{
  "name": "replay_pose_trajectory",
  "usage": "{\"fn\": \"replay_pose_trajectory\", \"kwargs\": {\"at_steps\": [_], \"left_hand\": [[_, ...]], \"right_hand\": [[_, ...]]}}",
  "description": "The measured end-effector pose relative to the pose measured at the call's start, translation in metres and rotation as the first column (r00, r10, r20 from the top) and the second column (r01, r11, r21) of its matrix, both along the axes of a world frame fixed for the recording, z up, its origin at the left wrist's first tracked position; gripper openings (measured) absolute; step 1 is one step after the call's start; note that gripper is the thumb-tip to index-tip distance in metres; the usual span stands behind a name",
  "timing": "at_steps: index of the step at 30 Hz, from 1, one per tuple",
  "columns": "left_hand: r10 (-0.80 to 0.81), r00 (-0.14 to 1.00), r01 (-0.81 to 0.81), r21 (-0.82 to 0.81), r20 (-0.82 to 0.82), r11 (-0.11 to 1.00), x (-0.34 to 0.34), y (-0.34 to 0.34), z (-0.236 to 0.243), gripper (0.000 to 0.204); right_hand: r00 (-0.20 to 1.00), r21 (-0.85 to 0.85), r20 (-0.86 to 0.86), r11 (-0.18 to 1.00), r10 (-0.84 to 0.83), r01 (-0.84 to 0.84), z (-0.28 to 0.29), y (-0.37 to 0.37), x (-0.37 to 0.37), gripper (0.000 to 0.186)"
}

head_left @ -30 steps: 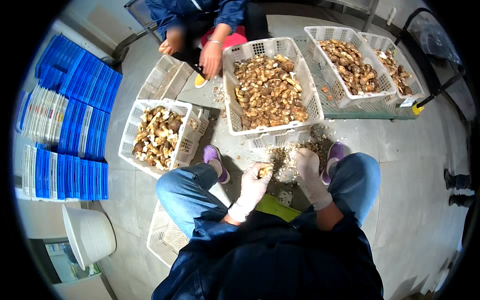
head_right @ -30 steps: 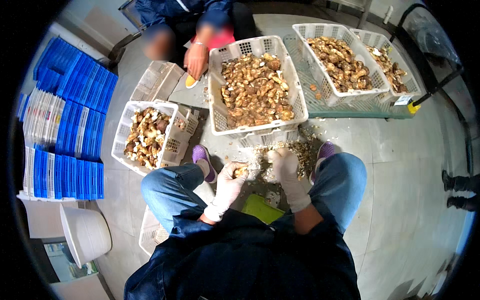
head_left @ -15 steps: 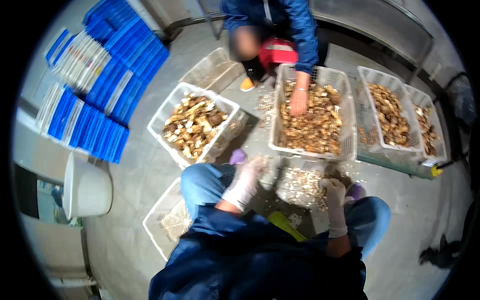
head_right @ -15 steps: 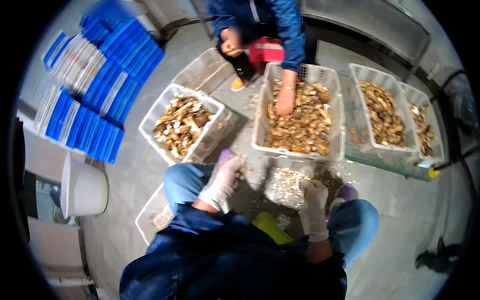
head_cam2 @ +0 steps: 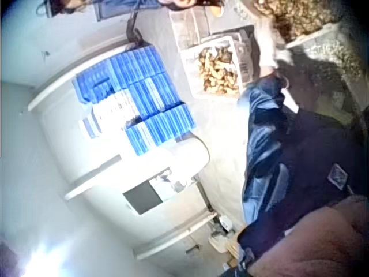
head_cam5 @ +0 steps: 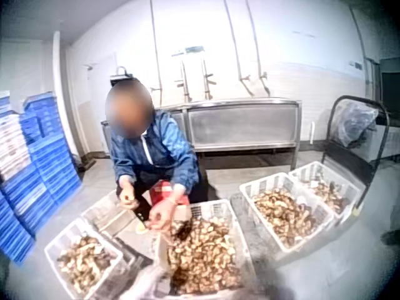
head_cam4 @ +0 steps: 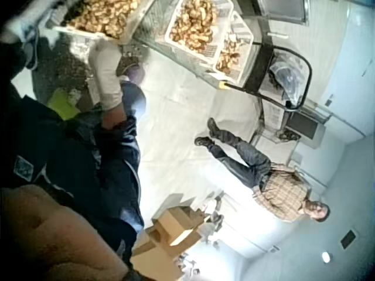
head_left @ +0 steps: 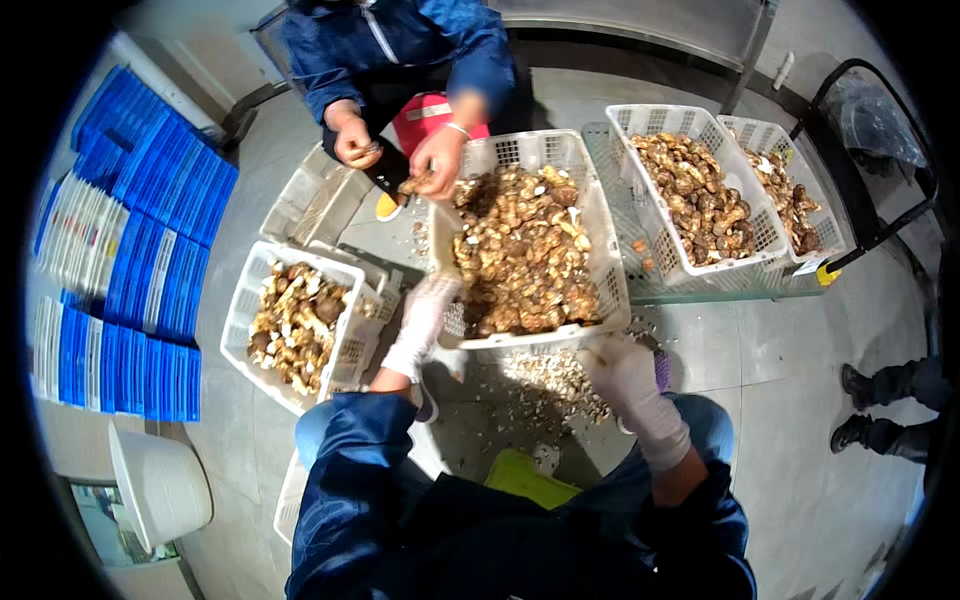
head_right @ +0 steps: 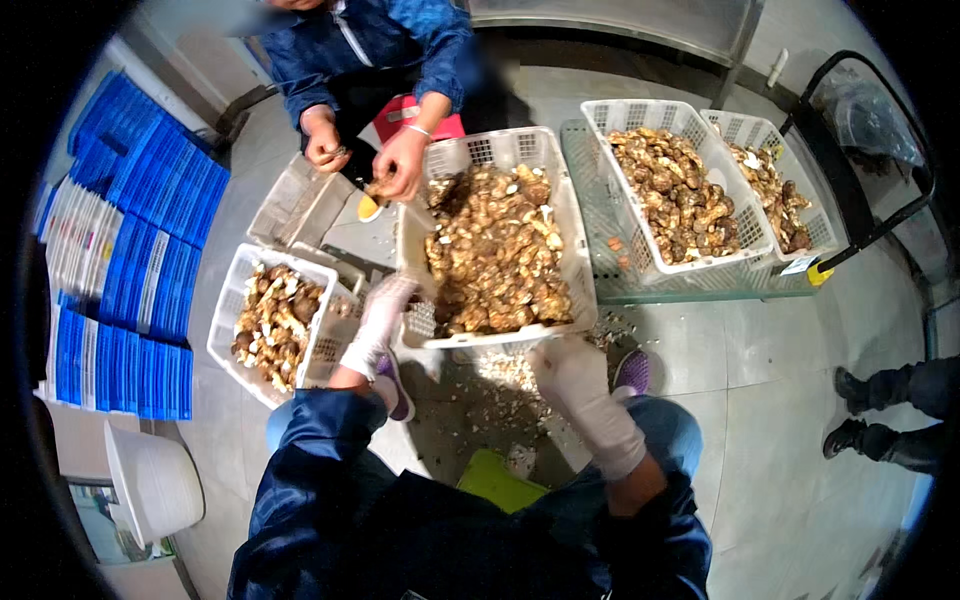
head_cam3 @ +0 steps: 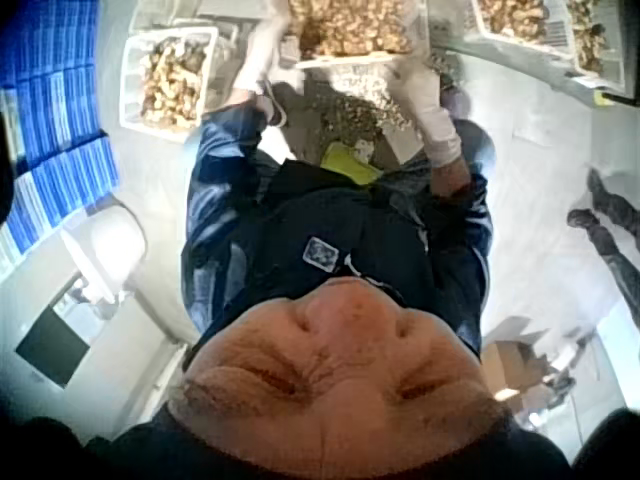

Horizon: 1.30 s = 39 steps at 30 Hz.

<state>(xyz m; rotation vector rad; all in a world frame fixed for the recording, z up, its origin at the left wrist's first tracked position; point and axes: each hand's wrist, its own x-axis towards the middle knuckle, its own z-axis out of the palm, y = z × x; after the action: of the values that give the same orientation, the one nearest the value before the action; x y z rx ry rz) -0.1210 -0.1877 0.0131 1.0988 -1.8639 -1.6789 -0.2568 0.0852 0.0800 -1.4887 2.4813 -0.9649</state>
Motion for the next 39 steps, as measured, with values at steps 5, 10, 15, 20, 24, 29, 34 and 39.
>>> {"fn": "replay_pose_trajectory", "kwargs": {"at_steps": [5,10,15,20,24,29,34,39], "left_hand": [[-0.451,0.822,0.569,-0.549,0.349,0.612,-0.172,0.024,-0.061,0.041],[-0.131,0.629,0.775,-0.632,0.766,0.026,-0.269,0.017,-0.141,0.041],[-0.093,0.702,0.710,-0.704,0.706,0.017,-0.275,0.024,-0.109,0.025],[-0.475,0.862,0.507,-0.321,0.177,0.800,-0.152,0.045,0.027,0.031],[-0.410,0.912,0.401,0.160,0.024,0.902,-0.032,0.114,0.041,0.037],[-0.268,0.957,0.290,0.388,-0.111,0.875,0.057,0.183,0.022,0.039],[-0.264,0.958,0.284,0.500,-0.113,0.818,0.091,0.189,0.020,0.034],[-0.211,0.945,0.324,0.646,-0.249,0.691,0.093,0.190,0.015,0.027]], "right_hand": [[0.991,-0.035,-0.056,0.992,0.120,-0.122,0.013,0.008,-0.010,0.020],[0.994,-0.050,0.087,0.997,0.065,-0.061,0.023,0.023,-0.034,0.016],[0.994,-0.101,0.053,0.990,-0.094,0.099,0.018,0.034,-0.055,0.017],[0.973,-0.184,0.136,0.960,-0.186,0.209,0.015,0.037,-0.049,0.010],[0.940,-0.165,0.317,0.968,-0.129,0.188,-0.004,0.021,-0.026,0.005],[0.957,-0.191,0.257,0.978,0.134,-0.085,-0.028,0.008,0.055,0.019],[0.943,-0.112,0.318,0.984,-0.100,0.142,-0.067,0.005,0.053,0.007],[0.991,0.026,-0.105,0.997,0.078,-0.075,-0.081,0.006,0.051,0.006]]}}
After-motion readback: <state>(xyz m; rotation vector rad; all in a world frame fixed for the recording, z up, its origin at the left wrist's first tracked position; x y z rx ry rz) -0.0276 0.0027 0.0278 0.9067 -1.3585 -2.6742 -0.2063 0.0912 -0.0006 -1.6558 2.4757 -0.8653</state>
